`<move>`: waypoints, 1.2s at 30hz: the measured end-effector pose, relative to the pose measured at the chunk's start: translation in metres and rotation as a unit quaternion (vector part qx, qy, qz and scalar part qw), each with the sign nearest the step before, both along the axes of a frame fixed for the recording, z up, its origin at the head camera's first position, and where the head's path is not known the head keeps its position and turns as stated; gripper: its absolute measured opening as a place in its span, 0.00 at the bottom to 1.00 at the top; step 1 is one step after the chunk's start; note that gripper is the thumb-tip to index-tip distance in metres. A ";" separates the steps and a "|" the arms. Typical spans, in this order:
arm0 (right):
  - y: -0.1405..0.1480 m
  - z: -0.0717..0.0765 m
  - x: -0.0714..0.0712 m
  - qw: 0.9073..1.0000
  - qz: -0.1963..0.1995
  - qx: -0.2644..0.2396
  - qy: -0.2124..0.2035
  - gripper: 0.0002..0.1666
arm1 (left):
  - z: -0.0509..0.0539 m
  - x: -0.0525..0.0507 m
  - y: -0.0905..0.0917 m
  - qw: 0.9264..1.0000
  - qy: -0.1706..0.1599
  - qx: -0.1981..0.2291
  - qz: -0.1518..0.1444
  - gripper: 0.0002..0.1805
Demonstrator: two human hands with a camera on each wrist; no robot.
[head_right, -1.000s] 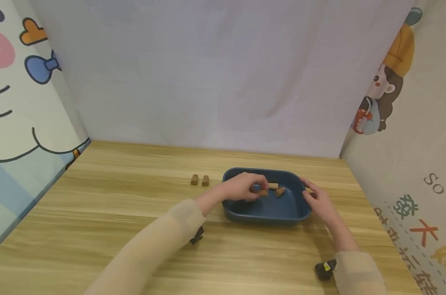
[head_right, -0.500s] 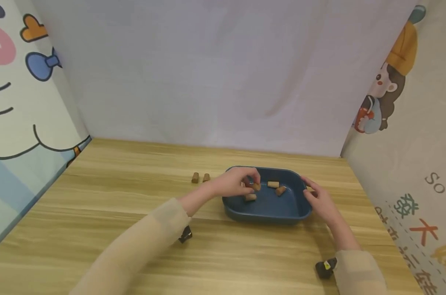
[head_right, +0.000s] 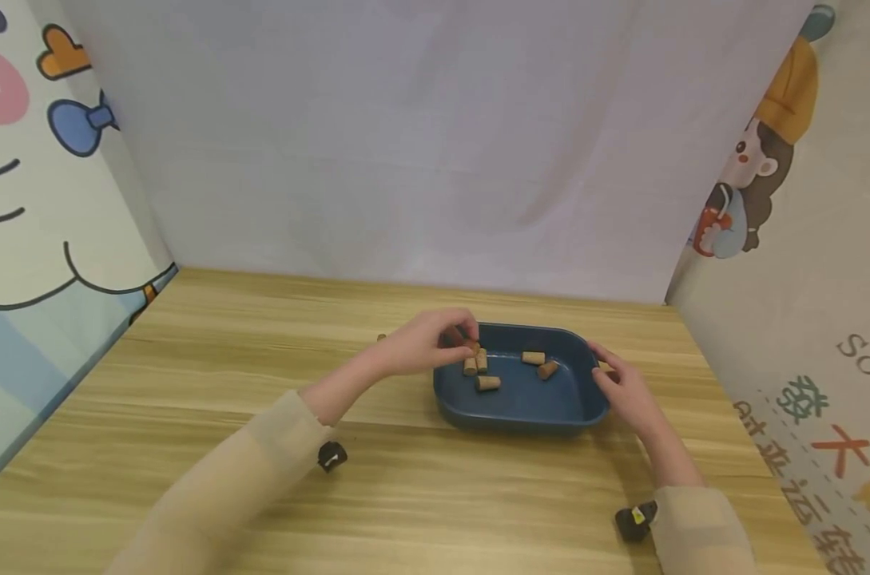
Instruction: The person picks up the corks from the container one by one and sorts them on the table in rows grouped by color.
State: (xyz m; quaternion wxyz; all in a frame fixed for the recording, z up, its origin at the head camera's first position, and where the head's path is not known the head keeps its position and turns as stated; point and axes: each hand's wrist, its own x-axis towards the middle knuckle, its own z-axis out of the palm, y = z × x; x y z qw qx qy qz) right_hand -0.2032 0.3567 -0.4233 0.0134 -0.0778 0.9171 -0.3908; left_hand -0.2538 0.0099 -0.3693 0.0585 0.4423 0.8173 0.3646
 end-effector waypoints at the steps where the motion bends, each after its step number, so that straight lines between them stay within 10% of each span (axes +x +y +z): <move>1: 0.000 0.000 0.000 1.000 0.000 -0.001 0.000 0.30 | 0.002 0.001 -0.003 1.000 0.005 -0.002 0.002 0.08; 15: -0.001 -0.001 0.000 1.000 0.007 -0.010 0.008 0.30 | 0.015 0.001 -0.057 0.999 0.017 -0.004 0.042 0.10; 36: -0.001 0.000 0.001 1.000 -0.005 0.000 0.006 0.29 | -0.031 -0.031 -0.131 0.990 0.037 0.009 0.134 0.10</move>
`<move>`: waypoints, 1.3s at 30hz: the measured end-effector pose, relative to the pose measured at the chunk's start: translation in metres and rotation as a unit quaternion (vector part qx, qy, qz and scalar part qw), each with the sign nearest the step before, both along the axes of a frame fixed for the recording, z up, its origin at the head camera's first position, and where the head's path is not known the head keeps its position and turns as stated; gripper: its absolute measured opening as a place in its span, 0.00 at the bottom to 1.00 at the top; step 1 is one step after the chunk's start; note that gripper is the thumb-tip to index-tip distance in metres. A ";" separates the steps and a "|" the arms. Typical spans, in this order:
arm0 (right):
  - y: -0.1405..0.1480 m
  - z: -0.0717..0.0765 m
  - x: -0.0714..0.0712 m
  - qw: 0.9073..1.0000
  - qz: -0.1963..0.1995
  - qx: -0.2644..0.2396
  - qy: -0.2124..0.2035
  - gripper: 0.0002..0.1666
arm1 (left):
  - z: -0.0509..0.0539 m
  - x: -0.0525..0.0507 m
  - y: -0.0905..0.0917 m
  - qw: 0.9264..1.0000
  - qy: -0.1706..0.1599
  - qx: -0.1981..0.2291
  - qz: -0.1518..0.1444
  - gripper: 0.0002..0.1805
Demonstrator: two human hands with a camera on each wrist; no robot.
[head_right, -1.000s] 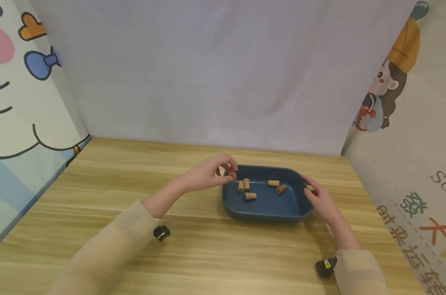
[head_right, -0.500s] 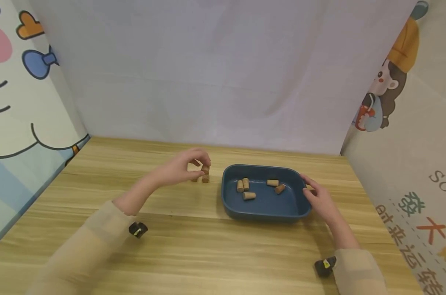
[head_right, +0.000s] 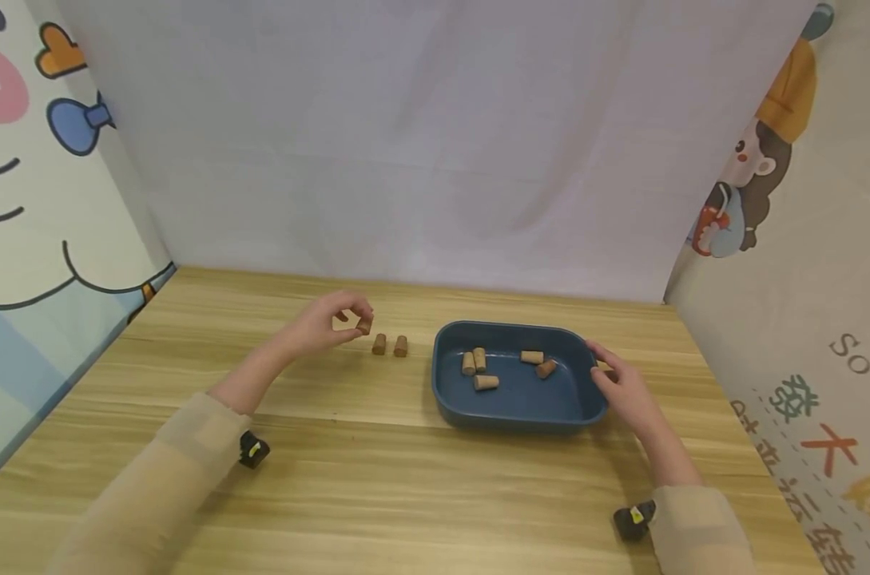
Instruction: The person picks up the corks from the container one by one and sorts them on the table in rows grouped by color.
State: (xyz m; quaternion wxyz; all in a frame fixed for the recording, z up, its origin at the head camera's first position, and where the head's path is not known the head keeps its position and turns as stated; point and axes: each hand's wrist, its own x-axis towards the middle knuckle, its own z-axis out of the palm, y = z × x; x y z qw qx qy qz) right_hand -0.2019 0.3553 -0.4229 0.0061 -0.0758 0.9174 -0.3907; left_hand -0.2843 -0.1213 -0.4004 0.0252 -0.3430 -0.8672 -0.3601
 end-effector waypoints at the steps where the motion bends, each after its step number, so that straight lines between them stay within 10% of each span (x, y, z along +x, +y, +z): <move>1: 0.000 0.000 0.000 1.000 0.001 -0.002 0.000 0.29 | -0.003 -0.001 -0.002 1.000 -0.008 -0.003 0.006 0.10; 18: 0.000 0.002 0.002 1.000 0.000 -0.004 0.001 0.29 | -0.039 -0.022 -0.008 0.992 -0.099 -0.060 0.047 0.13; 39: -0.001 0.007 0.005 1.000 0.002 0.014 0.005 0.30 | -0.040 -0.024 -0.007 0.986 -0.130 -0.089 0.049 0.20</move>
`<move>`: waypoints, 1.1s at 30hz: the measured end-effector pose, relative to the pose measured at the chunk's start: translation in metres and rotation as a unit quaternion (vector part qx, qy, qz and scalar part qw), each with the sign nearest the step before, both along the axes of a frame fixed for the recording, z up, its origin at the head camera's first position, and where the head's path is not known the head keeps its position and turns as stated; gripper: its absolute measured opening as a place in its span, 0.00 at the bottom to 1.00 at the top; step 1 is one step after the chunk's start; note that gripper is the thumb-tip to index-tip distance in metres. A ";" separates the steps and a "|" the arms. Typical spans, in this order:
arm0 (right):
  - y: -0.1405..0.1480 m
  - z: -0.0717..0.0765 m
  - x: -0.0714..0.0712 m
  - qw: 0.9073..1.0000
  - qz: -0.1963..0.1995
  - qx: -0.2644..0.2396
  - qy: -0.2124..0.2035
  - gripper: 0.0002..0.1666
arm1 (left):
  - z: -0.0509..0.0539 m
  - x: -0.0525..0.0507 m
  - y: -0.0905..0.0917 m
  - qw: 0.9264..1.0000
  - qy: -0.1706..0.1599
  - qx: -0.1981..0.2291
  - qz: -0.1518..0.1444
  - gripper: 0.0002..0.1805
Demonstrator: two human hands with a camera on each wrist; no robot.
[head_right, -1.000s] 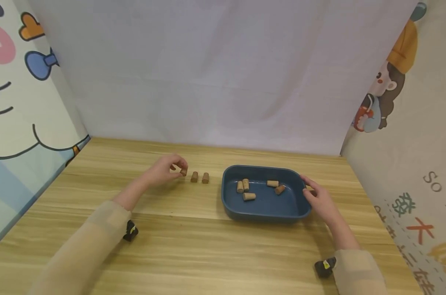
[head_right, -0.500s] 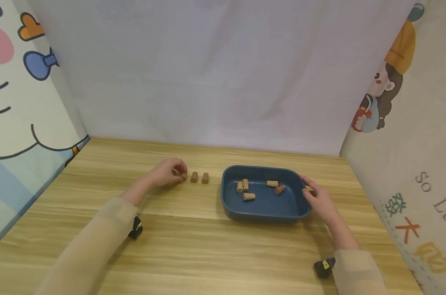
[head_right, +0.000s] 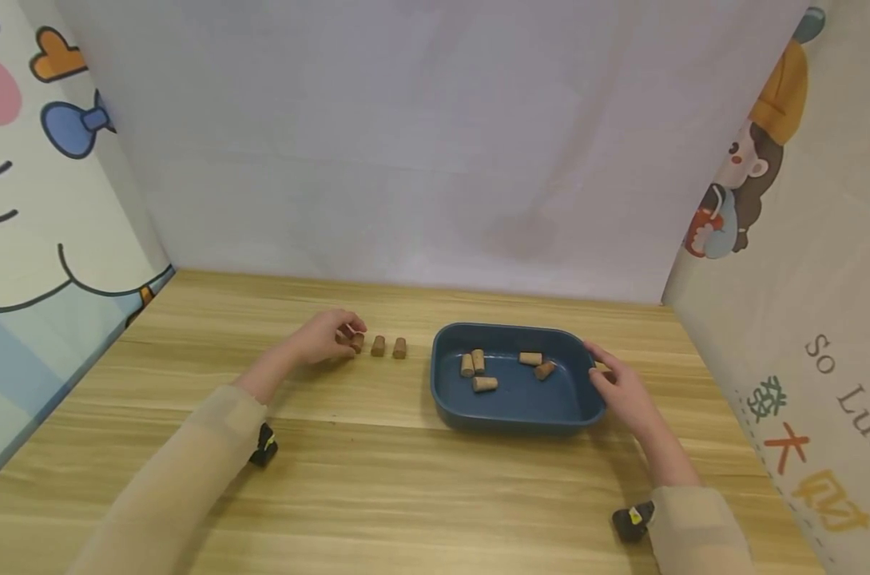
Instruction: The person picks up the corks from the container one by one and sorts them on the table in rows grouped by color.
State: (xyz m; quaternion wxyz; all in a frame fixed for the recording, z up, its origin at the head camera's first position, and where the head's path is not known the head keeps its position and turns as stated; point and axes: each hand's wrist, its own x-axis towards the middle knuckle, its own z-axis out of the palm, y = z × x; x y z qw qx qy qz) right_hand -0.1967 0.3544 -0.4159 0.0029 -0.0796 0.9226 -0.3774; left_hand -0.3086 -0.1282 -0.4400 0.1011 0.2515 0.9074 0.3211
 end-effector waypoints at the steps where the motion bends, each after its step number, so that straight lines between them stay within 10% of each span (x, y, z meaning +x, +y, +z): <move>1: 0.000 0.000 0.000 1.000 0.000 -0.001 -0.001 0.30 | 0.001 0.001 0.000 1.000 -0.004 0.000 0.000 0.21; 17: -0.002 0.000 0.001 1.000 -0.001 -0.018 -0.011 0.30 | 0.039 0.030 0.027 0.996 0.077 -0.029 -0.025 0.23; 25: -0.002 0.002 0.000 1.000 0.005 -0.019 -0.005 0.30 | 0.061 0.044 0.063 0.991 0.120 -0.017 -0.058 0.25; 33: 0.003 -0.002 -0.001 1.000 -0.001 -0.006 -0.014 0.30 | 0.061 0.052 0.109 0.988 0.128 -0.006 -0.092 0.28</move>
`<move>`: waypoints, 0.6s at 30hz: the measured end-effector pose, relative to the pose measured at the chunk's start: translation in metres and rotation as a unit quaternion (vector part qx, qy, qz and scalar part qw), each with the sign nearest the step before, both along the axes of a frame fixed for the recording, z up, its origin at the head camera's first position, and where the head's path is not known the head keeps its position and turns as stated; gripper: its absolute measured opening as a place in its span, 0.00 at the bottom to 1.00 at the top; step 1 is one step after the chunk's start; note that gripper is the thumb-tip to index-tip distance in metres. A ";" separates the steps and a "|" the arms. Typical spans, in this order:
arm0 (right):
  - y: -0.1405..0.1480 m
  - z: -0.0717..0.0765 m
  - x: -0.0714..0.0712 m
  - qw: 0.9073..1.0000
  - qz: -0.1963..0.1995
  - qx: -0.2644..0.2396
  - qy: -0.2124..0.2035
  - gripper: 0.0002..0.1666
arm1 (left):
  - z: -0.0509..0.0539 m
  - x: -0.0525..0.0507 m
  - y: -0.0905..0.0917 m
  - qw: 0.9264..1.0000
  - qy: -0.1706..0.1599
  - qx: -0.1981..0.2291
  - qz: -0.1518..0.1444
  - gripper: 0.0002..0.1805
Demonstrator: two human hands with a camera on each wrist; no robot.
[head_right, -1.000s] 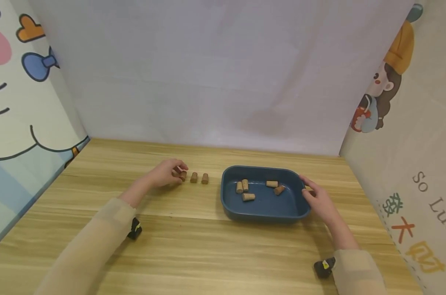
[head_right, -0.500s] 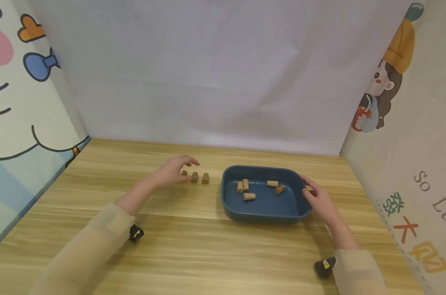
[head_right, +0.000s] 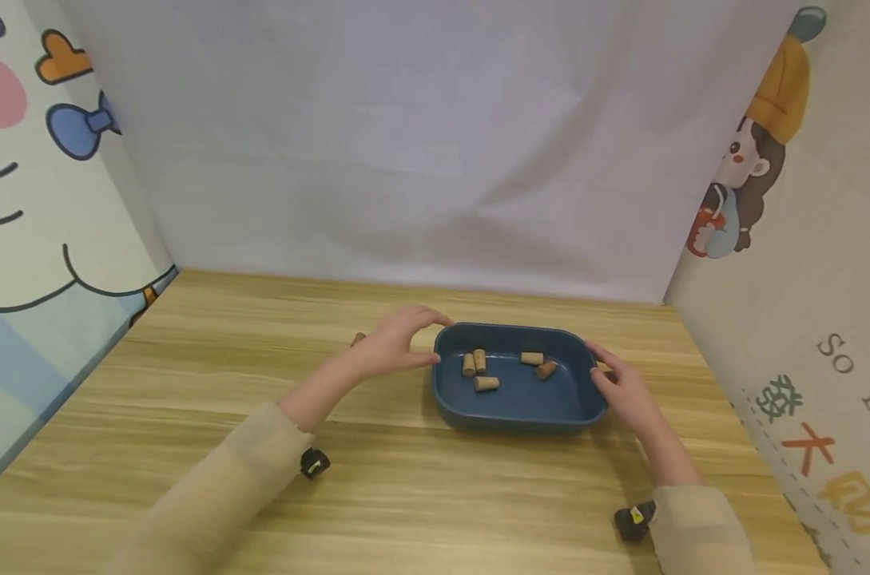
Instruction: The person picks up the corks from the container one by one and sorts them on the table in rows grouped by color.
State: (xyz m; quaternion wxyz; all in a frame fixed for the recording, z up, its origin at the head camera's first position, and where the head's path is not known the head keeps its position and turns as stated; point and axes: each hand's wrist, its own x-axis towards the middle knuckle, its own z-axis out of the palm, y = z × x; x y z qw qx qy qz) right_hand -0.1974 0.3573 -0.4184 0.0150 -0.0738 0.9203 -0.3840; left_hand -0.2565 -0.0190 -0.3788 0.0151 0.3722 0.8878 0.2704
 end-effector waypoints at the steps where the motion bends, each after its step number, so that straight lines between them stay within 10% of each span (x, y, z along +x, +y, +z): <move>1: 0.000 -0.001 0.000 1.000 -0.001 0.000 0.000 0.30 | -0.001 0.001 0.005 1.000 -0.002 0.001 -0.004 0.29; 18: 0.000 -0.002 -0.003 1.000 0.003 0.008 0.008 0.30 | -0.013 0.001 0.090 0.995 -0.040 0.003 -0.088 0.35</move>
